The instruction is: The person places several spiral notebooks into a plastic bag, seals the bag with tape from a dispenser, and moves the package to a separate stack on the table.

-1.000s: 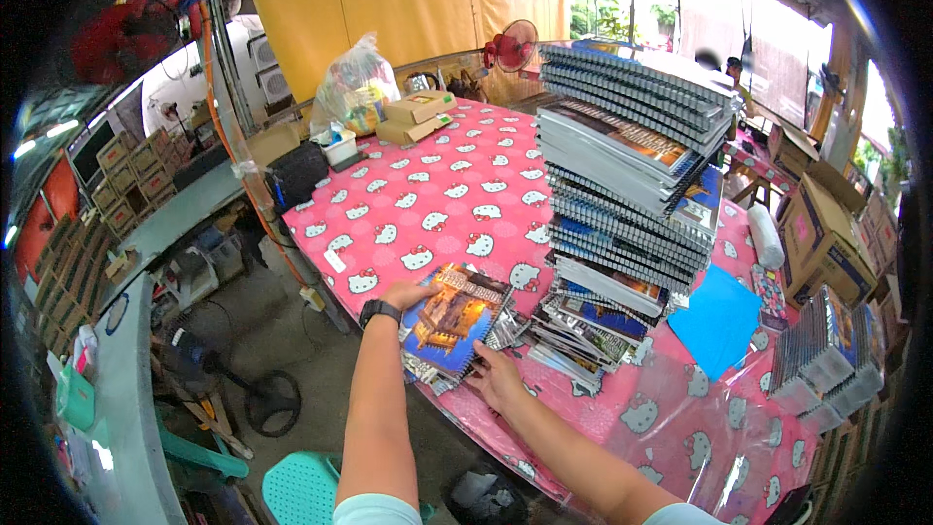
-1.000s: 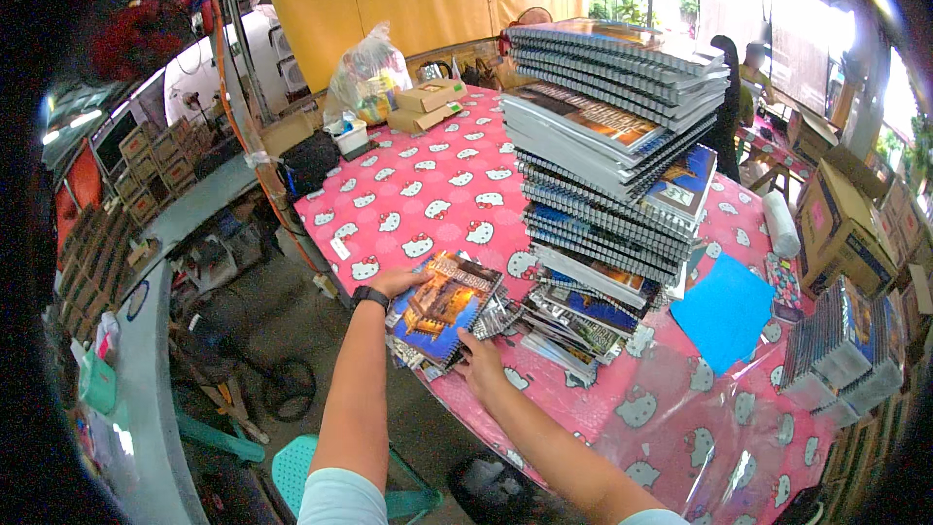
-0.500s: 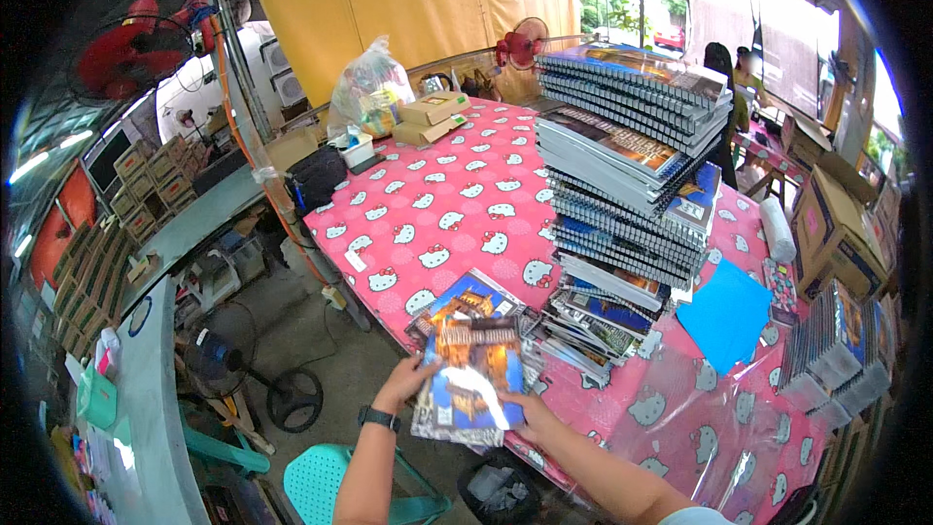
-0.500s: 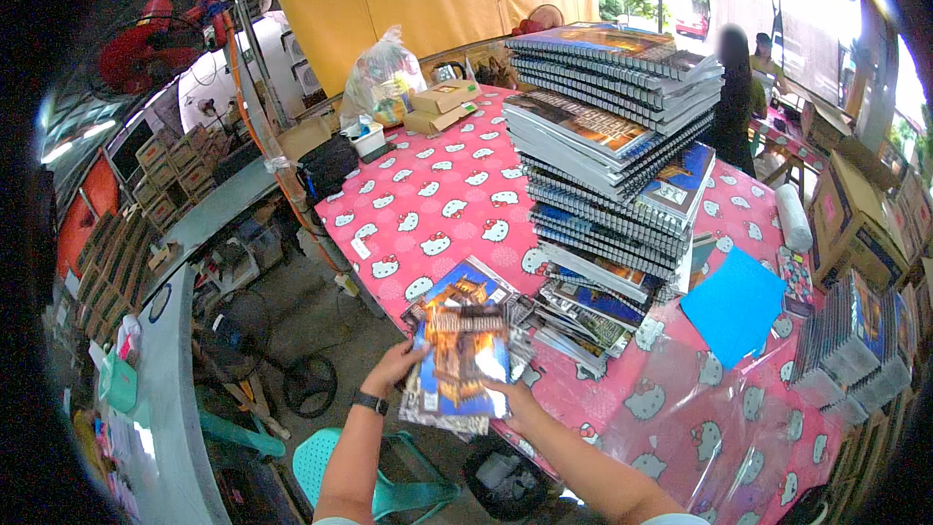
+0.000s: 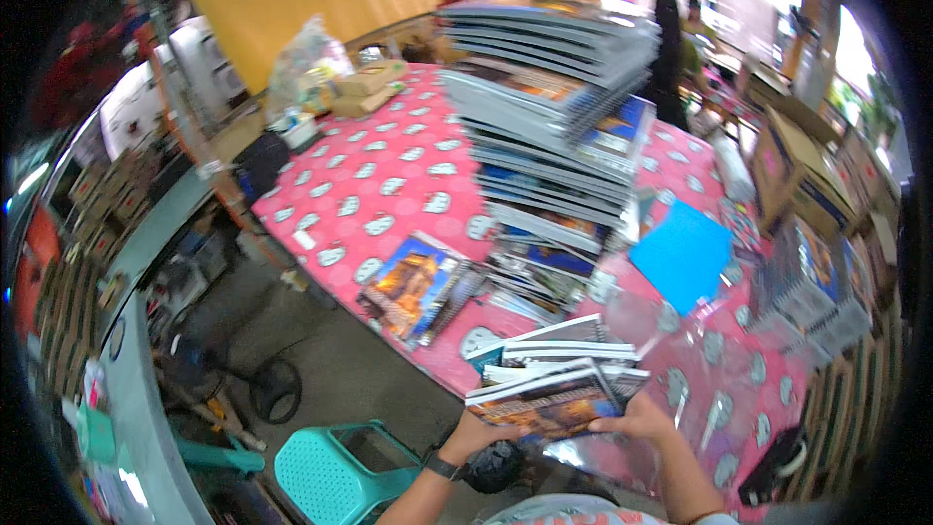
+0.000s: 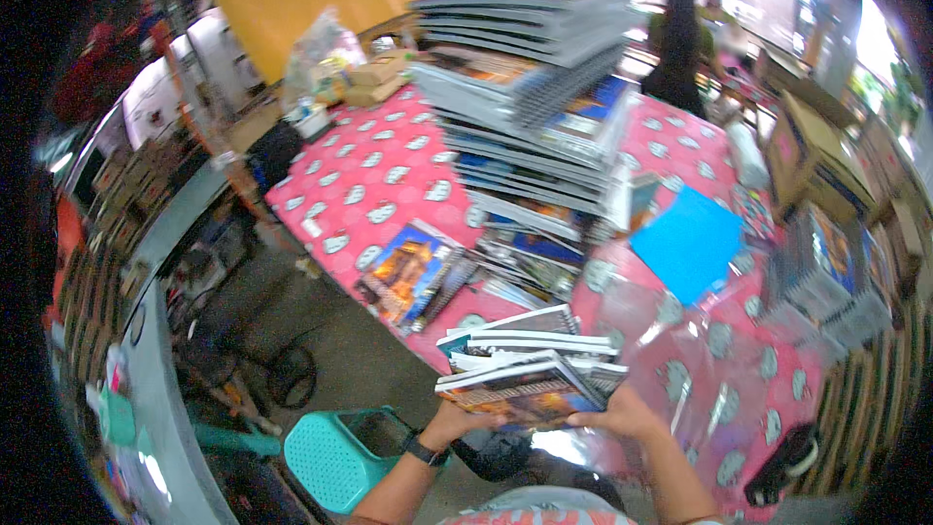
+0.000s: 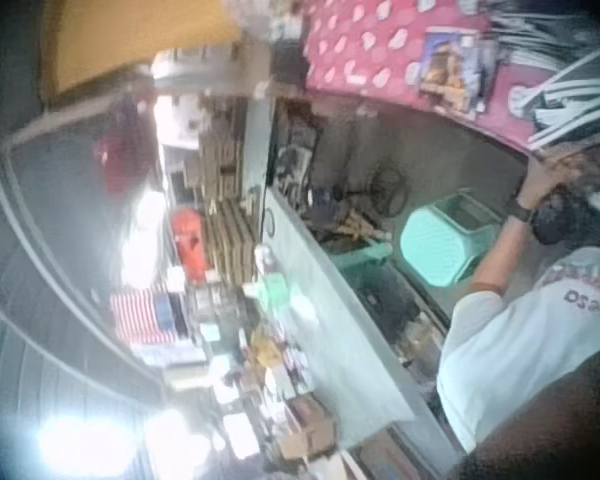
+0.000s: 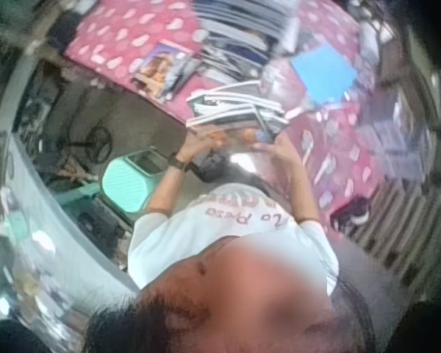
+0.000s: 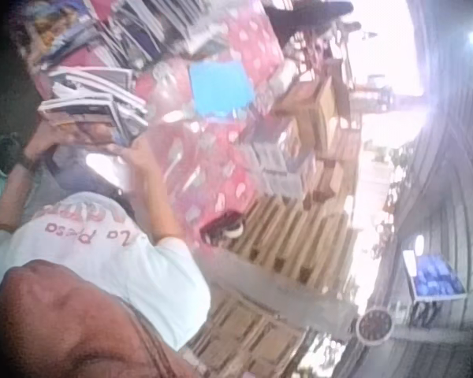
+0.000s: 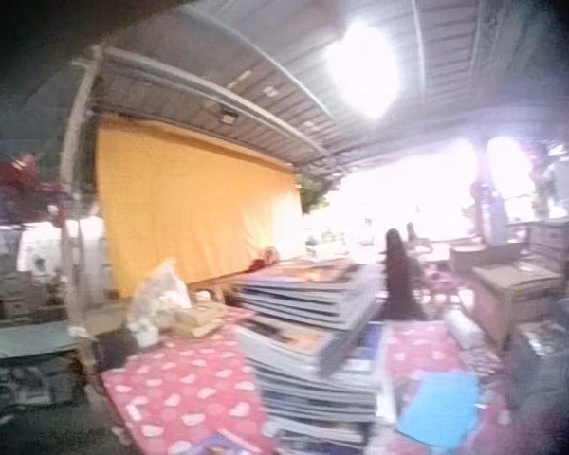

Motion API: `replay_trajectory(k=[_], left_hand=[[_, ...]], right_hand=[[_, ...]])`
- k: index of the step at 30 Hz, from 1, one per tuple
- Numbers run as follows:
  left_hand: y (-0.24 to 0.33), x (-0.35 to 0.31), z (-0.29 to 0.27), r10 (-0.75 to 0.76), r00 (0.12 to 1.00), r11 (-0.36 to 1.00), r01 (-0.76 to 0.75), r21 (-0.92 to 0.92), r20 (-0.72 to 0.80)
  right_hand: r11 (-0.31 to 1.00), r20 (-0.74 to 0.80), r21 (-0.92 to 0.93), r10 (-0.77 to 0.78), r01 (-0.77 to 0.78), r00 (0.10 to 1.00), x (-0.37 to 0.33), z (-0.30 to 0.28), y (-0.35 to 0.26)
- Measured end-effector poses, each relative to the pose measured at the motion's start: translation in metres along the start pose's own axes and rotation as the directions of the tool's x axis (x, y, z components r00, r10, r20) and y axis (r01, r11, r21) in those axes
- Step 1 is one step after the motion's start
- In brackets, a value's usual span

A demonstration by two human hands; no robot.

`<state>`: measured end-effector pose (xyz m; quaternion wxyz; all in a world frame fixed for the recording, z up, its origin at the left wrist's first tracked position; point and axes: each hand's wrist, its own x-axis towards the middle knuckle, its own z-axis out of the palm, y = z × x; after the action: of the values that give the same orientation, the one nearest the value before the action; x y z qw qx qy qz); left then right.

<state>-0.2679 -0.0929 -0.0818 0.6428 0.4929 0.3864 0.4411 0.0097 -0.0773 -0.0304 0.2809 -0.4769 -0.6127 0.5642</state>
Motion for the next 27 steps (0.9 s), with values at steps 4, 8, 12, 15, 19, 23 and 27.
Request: replay_trajectory(k=[4,8,12,15,19,23,27], left_hand=[[-0.015,0.056,0.064,-0.101,0.968,0.990,0.119,-0.069,0.232],[-0.051,0.101,0.118,-0.024,0.928,0.997,0.050,-0.060,0.371],[-0.069,0.119,0.163,-0.214,0.861,0.963,0.264,-0.047,0.462],[-0.079,0.116,0.167,-0.212,0.880,0.963,0.262,-0.063,0.425],[-0.094,0.118,0.159,-0.266,0.889,0.964,0.242,0.111,0.374],[-0.031,0.105,0.182,0.156,0.923,0.931,-0.256,0.259,0.351],[0.029,0.104,0.187,0.512,0.473,0.365,-0.876,0.317,0.717]], right_hand=[[0.993,-0.174,-0.044,0.101,-0.110,0.979,-0.063,-0.067,0.018],[0.978,-0.534,0.057,-0.139,0.200,0.834,-0.095,-0.078,0.048],[0.887,-0.615,0.427,0.140,0.178,0.776,-0.103,-0.068,0.123],[0.845,-0.747,0.354,-0.003,0.401,0.665,-0.098,-0.060,0.134],[0.950,-0.615,0.305,0.143,0.066,0.776,-0.114,-0.062,0.128],[0.916,-0.333,0.150,0.402,-0.373,0.853,-0.139,-0.083,0.100],[0.273,-0.148,0.961,0.340,0.053,0.929,-0.167,-0.070,0.089]])
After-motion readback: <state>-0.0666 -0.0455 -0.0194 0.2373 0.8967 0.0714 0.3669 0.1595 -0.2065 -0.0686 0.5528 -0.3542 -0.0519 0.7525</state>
